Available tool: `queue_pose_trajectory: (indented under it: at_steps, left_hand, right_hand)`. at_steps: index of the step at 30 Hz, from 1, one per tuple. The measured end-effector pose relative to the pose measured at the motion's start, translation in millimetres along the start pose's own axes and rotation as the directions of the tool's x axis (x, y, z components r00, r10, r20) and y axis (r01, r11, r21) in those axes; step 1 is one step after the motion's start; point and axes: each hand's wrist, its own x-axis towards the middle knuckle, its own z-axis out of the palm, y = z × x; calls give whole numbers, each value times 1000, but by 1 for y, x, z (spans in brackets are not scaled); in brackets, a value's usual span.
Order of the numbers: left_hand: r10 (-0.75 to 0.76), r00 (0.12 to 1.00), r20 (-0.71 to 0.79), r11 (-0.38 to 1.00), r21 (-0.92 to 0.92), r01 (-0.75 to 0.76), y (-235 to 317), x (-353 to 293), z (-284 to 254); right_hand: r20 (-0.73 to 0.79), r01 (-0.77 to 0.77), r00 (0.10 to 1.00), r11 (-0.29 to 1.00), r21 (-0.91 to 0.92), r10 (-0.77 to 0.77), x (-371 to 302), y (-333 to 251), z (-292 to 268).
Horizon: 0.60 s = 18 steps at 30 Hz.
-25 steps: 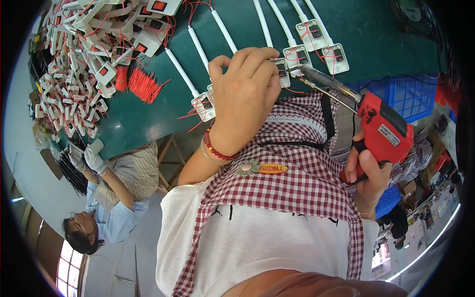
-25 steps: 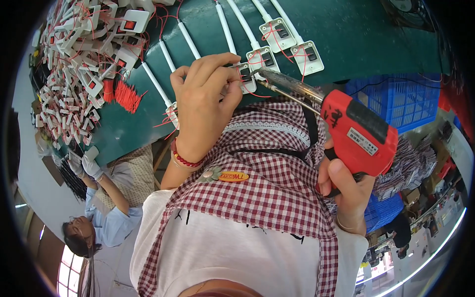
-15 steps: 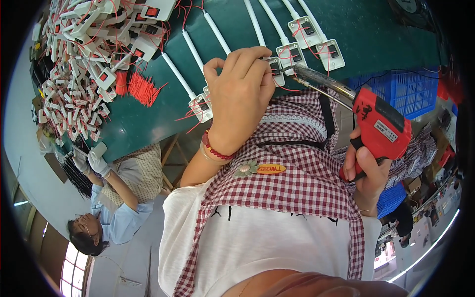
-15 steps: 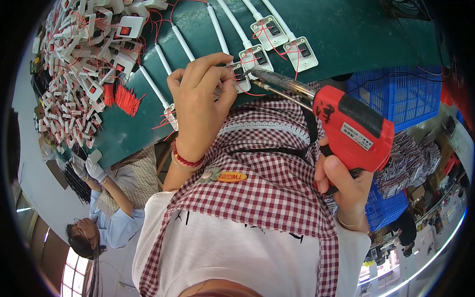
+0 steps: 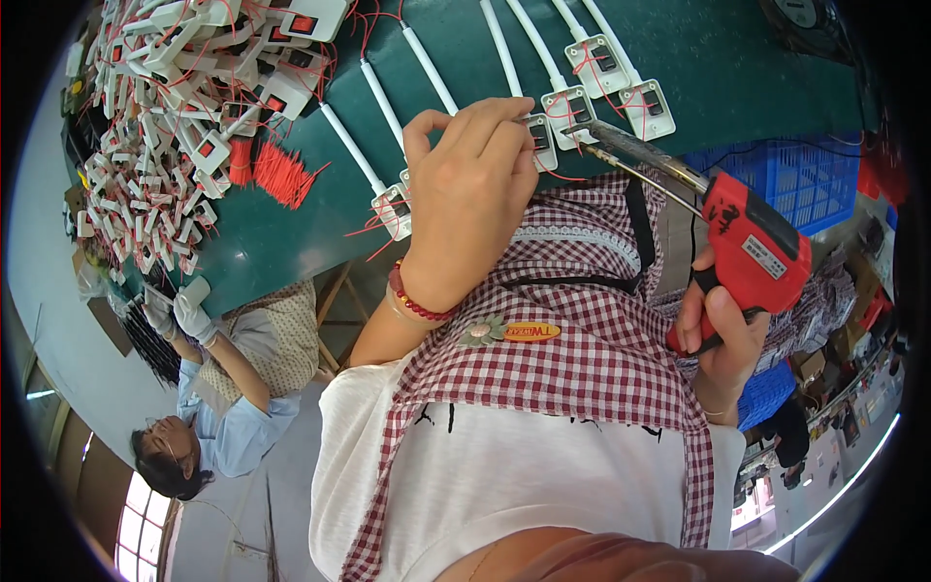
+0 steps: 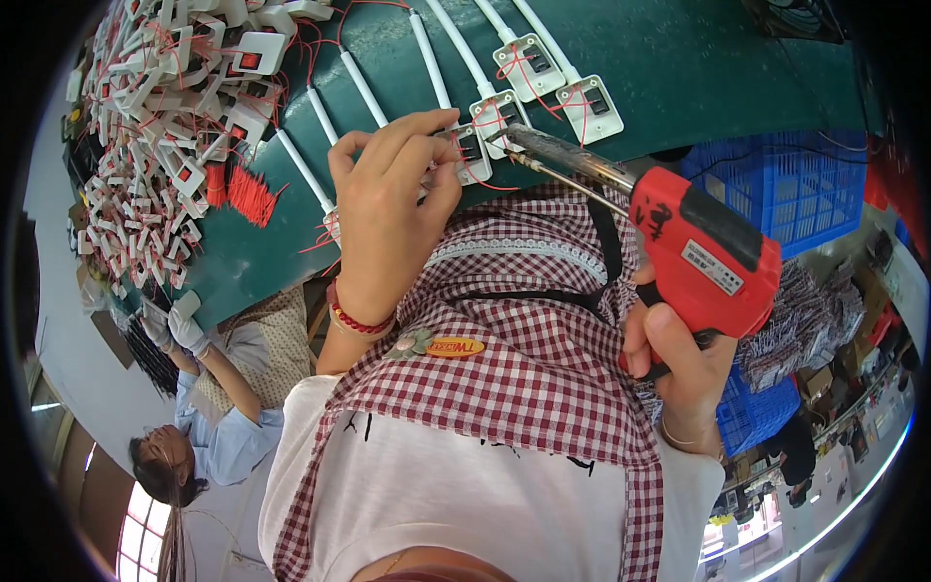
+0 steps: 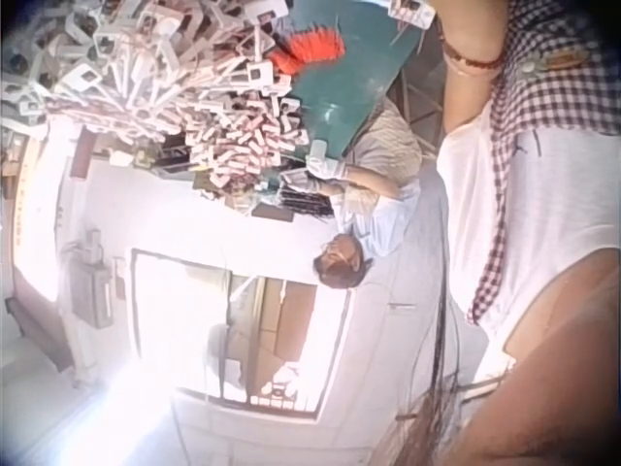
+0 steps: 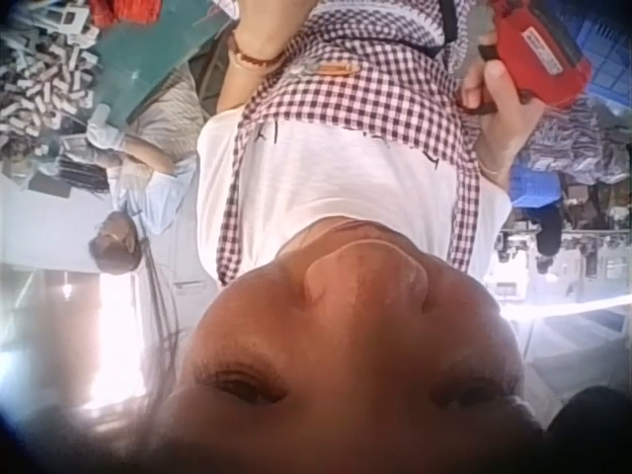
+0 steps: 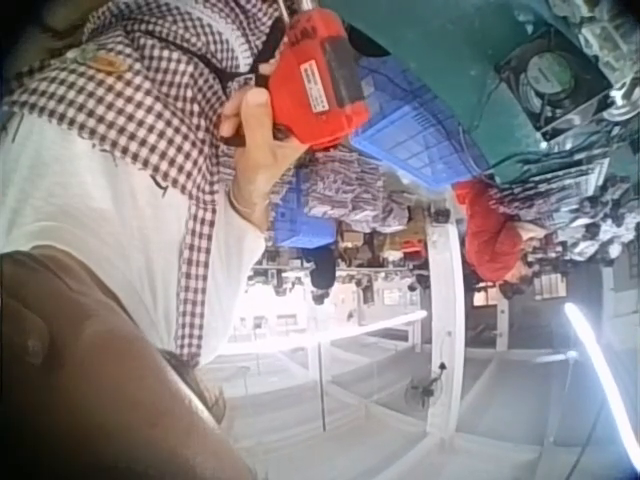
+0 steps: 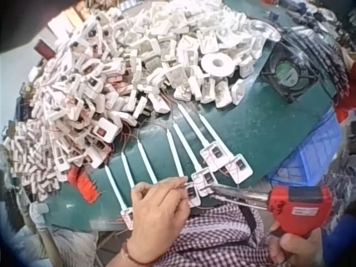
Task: The person solders wires to small white electronic components on an assembly line. This is done using a soldering iron and solder wire.
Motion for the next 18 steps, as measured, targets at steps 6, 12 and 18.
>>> queue_pose_trajectory:
  at_steps: [6, 12, 18]
  left_hand:
    - [-198, 959, -204, 960, 155, 231, -49, -8, -52]
    - [-345, 935, -86, 713, 624, 321, -102, -60, -87]
    - [-352, 916, -191, 770, 497, 400, -120, -65, -83]
  right_hand:
    - [-28, 39, 999, 999, 37, -38, 0, 0, -2]
    - [48, 68, 996, 991, 115, -74, 6, -3, -5]
    - [94, 99, 989, 987, 129, -112, 7, 5, -9]
